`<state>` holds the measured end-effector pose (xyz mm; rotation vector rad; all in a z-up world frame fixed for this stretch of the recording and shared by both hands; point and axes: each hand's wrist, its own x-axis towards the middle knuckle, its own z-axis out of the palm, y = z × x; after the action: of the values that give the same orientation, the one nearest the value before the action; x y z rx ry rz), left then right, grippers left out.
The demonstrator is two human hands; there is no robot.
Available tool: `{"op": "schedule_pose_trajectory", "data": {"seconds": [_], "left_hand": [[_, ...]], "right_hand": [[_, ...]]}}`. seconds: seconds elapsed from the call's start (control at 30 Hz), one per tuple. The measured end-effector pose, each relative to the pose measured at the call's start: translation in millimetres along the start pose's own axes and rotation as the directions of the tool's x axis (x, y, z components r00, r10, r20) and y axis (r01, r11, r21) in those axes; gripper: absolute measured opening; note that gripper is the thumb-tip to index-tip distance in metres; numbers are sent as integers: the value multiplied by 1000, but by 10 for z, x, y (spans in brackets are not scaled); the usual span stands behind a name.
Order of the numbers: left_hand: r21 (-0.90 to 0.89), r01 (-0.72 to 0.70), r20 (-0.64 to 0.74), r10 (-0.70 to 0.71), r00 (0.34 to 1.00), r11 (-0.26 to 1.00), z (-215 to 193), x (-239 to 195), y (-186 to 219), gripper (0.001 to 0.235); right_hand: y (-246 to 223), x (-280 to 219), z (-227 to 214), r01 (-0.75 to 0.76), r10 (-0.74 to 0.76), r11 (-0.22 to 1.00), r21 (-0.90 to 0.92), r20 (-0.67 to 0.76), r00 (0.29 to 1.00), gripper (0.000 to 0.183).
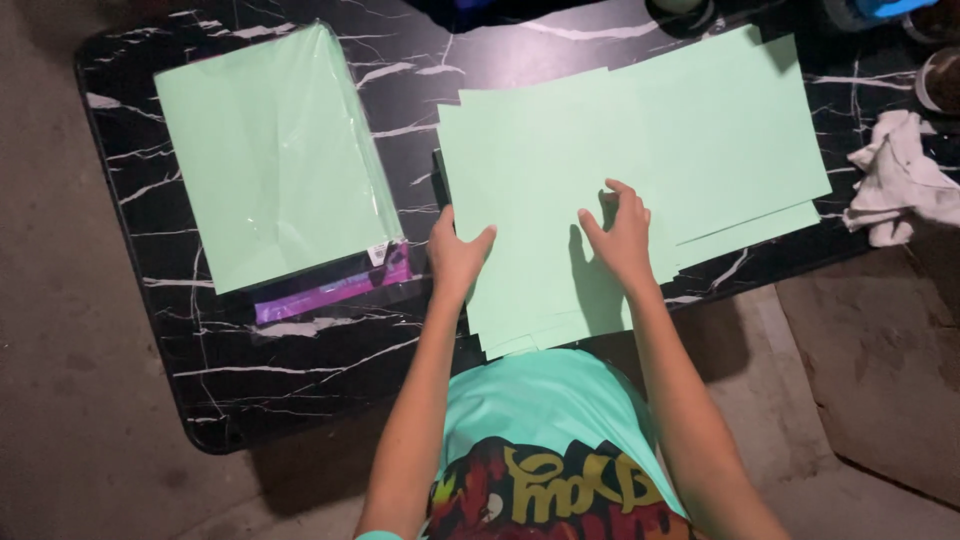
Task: The person folds light green sheets of paper in half by hand on a black marble-patterned table. They repeatedly pick up sheets, crease them, and place them into a neat stack on the right side of the workspace.
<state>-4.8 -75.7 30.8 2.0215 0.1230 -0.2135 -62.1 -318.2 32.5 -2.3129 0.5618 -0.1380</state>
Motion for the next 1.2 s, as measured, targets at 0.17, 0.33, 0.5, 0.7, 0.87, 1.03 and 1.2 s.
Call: {"op": "schedule_pose_trajectory", "data": {"seconds": [0.17,0.33,0.5,0.7,0.87,1.03,1.2], "left_hand": [[92,109,16,-111,994,990,92,-65,208,76],[179,9,-38,-2,999,984,342,-84,-31,90],[36,223,-13,-223,975,974,300,85,-205,91],[197,367,26,-378,925,909,121,-74,349,89],[56,253,-3,-253,967,966,306,-89,219,80],[40,-5,-146,10,989,999,514,-64,32,71],[-53,152,-16,-153,988,987,404,-50,151,79]], "right_hand": [[49,0,-7,-34,31,994,105,29,999,62],[157,0,16,-13,10,985,170,14,1000,58],[214,24,43,-16,14,965,263,11,1000,54],[174,1,38,-10,8,968,250,8,1000,50],[155,-3,31,-21,20,971,238,6,1000,49],[229,1,88,22,-18,974,225,-20,1000,46],[215,-8,102,31,-23,974,224,-37,999,44]]}}
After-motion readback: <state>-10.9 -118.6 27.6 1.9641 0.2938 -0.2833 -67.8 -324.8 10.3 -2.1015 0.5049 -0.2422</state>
